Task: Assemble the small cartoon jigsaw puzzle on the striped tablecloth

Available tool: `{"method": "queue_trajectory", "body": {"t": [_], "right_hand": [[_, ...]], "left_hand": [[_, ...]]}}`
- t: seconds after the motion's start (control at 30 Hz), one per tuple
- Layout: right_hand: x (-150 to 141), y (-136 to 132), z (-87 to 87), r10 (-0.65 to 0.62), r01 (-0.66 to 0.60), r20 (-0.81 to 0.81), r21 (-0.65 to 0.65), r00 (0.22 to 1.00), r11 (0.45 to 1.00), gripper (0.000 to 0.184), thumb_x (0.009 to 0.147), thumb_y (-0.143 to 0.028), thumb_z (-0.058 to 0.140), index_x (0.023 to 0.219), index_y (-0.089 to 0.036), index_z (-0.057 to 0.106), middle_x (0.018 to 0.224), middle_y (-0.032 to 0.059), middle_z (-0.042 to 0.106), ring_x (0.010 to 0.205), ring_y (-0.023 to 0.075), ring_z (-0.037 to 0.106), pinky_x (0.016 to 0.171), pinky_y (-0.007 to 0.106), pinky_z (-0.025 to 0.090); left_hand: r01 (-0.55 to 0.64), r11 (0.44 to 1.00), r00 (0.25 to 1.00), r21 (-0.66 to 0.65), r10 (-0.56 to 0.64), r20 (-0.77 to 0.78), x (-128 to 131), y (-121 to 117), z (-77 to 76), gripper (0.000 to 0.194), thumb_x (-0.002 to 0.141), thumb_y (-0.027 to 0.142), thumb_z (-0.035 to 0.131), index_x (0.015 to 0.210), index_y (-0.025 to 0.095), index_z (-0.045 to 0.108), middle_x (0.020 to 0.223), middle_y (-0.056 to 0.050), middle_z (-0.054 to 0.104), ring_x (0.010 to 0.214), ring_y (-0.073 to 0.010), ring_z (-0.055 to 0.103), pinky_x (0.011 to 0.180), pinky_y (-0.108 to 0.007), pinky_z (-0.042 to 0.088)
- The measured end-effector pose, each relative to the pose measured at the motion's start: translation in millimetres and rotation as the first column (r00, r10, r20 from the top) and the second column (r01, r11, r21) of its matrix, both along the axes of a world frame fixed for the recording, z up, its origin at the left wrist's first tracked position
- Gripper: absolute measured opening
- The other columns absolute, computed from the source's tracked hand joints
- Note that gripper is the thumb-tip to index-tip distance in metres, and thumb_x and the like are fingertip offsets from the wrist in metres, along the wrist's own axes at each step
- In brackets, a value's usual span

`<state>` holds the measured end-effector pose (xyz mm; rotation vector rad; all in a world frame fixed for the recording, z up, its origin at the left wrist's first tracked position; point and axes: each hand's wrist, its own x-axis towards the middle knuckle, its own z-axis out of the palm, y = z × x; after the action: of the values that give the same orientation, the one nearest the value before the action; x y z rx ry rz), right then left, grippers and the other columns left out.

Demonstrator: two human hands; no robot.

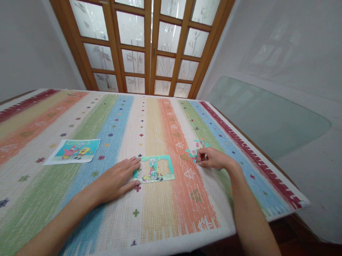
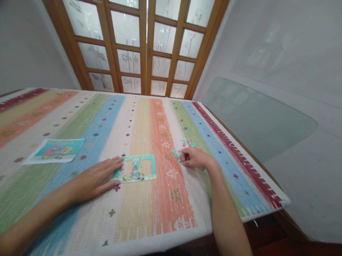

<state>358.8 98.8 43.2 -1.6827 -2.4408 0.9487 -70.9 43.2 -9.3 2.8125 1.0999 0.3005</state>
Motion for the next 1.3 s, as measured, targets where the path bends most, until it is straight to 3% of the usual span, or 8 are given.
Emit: {"method": "queue_trajectory", "body": {"t": [0.23,0.4,0.57,0.77,1.0,1.2,1.3], "right_hand": [[-5.3,-1.0,0.2,-0.010,0.010,-0.031,0.004,0.999,1.000,0.015,0.071,-0.018,0.065,0.086,-0.017,0.063,0.075,0.0020,0.064,0.068,0.0153,0.056,0.062,0.025,0.041],[-7.3,-1.4,-2.1,0.004,-0.005,-0.024,-0.017,1.000,1.000,0.011,0.072,-0.020,0.066,0.083,-0.017,0.067,0.071,0.0016,0.065,0.066,0.0149,0.056,0.060,0.025,0.041],[-13.4,-3.2,0.8,0.083,-0.086,-0.102,-0.020,0.991,0.996,0.005,0.077,-0.022,0.063,0.081,-0.018,0.063,0.077,0.0032,0.066,0.070,0.0157,0.058,0.065,0.026,0.044],[-31.0,-8.8,9.5,0.183,-0.189,-0.260,0.003,0.948,0.982,0.013,0.086,-0.032,0.061,0.088,-0.019,0.062,0.090,0.0061,0.071,0.083,0.0179,0.064,0.079,0.030,0.050],[-58.9,-7.2,-1.2,0.290,-0.319,-0.269,-0.070,0.918,0.945,0.010,0.086,-0.028,0.061,0.087,-0.019,0.061,0.087,0.0041,0.069,0.077,0.0164,0.062,0.072,0.028,0.047],[-63.3,1.7,-7.4,0.185,-0.236,-0.263,-0.181,0.947,0.955,0.004,0.087,-0.023,0.058,0.087,-0.019,0.056,0.079,0.0011,0.065,0.070,0.0152,0.059,0.066,0.027,0.047],[-64.8,6.3,-6.9,0.167,-0.204,-0.226,-0.153,0.960,0.967,0.004,0.087,-0.022,0.058,0.087,-0.019,0.055,0.077,0.0001,0.063,0.069,0.0145,0.058,0.066,0.025,0.047]], "left_hand": [[0.000,1.000,1.000,-0.003,0.000,-0.009,1.1,-1.8,4.7,0.060,0.107,0.056,0.033,0.148,0.015,0.045,0.158,-0.014,0.043,0.145,-0.0292,0.042,0.119,-0.046,0.037],[-0.010,1.000,1.000,-0.005,0.010,-0.007,1.1,-1.5,2.8,0.059,0.106,0.055,0.037,0.148,0.015,0.045,0.158,-0.014,0.043,0.144,-0.0292,0.043,0.119,-0.046,0.037],[-0.001,1.000,1.000,0.007,0.002,-0.008,1.0,-1.1,1.7,0.057,0.106,0.055,0.037,0.148,0.017,0.045,0.159,-0.012,0.042,0.145,-0.0275,0.043,0.120,-0.044,0.036],[0.007,1.000,1.000,-0.006,-0.007,0.023,1.9,-2.6,4.7,0.055,0.106,0.054,0.038,0.146,0.017,0.047,0.158,-0.013,0.044,0.144,-0.0293,0.043,0.119,-0.046,0.036],[-0.006,1.000,1.000,-0.006,0.006,0.029,2.9,-3.0,4.2,0.054,0.106,0.053,0.039,0.146,0.018,0.047,0.158,-0.012,0.043,0.144,-0.0290,0.044,0.119,-0.045,0.037],[0.002,1.000,1.000,-0.019,-0.002,0.022,4.2,-2.4,3.6,0.055,0.105,0.053,0.041,0.146,0.016,0.046,0.158,-0.014,0.044,0.145,-0.0302,0.042,0.119,-0.047,0.036],[0.001,1.000,1.000,-0.018,-0.001,0.027,5.3,-1.9,3.6,0.055,0.105,0.052,0.041,0.146,0.015,0.046,0.158,-0.014,0.044,0.145,-0.0306,0.042,0.119,-0.046,0.035]]}}
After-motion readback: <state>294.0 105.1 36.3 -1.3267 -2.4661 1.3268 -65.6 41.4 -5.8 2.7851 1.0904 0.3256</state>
